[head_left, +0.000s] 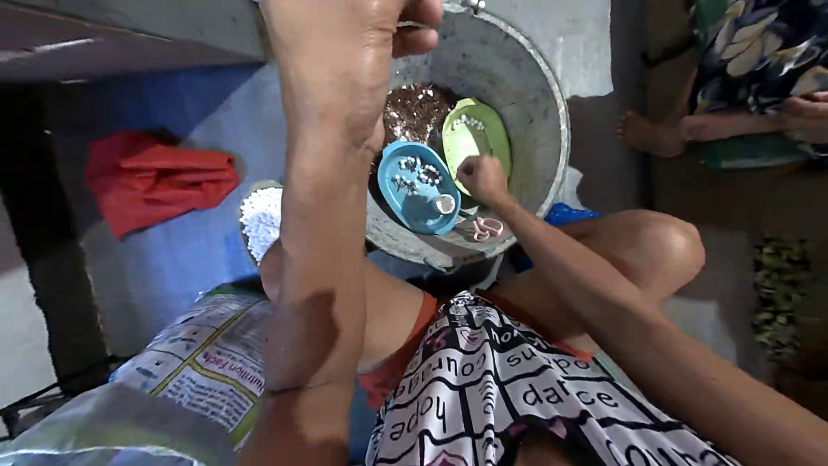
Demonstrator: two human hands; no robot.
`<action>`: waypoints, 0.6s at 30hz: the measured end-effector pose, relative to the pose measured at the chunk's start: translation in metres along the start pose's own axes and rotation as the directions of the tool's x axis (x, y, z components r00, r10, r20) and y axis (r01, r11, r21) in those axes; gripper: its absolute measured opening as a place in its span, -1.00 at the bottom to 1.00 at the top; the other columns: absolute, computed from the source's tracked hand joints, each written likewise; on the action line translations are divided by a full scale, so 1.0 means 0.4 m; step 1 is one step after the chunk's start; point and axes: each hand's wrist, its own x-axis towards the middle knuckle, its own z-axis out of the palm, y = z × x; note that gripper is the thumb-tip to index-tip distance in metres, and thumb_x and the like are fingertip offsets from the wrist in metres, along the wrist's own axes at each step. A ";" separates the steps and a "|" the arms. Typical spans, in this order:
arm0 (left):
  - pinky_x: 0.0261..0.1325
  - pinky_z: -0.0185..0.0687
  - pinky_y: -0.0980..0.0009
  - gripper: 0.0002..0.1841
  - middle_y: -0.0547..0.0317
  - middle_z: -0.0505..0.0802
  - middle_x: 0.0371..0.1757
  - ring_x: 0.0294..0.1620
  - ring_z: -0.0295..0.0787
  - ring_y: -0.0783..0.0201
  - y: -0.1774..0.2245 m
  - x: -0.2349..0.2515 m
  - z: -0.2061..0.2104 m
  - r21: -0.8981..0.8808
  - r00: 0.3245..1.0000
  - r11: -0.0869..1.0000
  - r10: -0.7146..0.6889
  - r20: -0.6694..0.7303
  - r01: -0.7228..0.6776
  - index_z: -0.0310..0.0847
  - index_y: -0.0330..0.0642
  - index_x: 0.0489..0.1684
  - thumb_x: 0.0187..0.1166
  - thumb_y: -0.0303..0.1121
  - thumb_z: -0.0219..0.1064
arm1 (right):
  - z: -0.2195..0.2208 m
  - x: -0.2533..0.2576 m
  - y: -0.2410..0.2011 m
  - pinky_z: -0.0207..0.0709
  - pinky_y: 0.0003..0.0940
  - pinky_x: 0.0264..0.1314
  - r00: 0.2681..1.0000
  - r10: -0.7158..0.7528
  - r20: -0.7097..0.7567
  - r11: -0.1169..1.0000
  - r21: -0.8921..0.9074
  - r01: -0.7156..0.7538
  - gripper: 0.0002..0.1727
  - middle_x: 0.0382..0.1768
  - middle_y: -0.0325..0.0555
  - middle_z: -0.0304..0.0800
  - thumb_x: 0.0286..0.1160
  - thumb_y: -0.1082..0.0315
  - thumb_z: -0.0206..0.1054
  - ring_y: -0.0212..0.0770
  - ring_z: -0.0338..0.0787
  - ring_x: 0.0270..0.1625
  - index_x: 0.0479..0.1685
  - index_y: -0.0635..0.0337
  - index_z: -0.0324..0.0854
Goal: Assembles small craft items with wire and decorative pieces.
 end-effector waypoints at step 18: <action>-0.23 0.78 0.45 -0.79 0.00 0.89 0.03 -0.24 0.83 0.30 0.008 -0.004 0.024 -0.215 0.959 0.936 -0.257 0.116 0.277 0.74 -0.24 0.14 0.63 -0.42 0.38 | -0.451 0.206 -0.234 0.80 -0.25 0.02 0.918 -0.213 -0.333 0.497 0.773 0.396 -0.64 -0.02 -0.02 0.85 0.56 0.39 0.42 -0.22 0.85 -0.07 0.26 0.37 0.66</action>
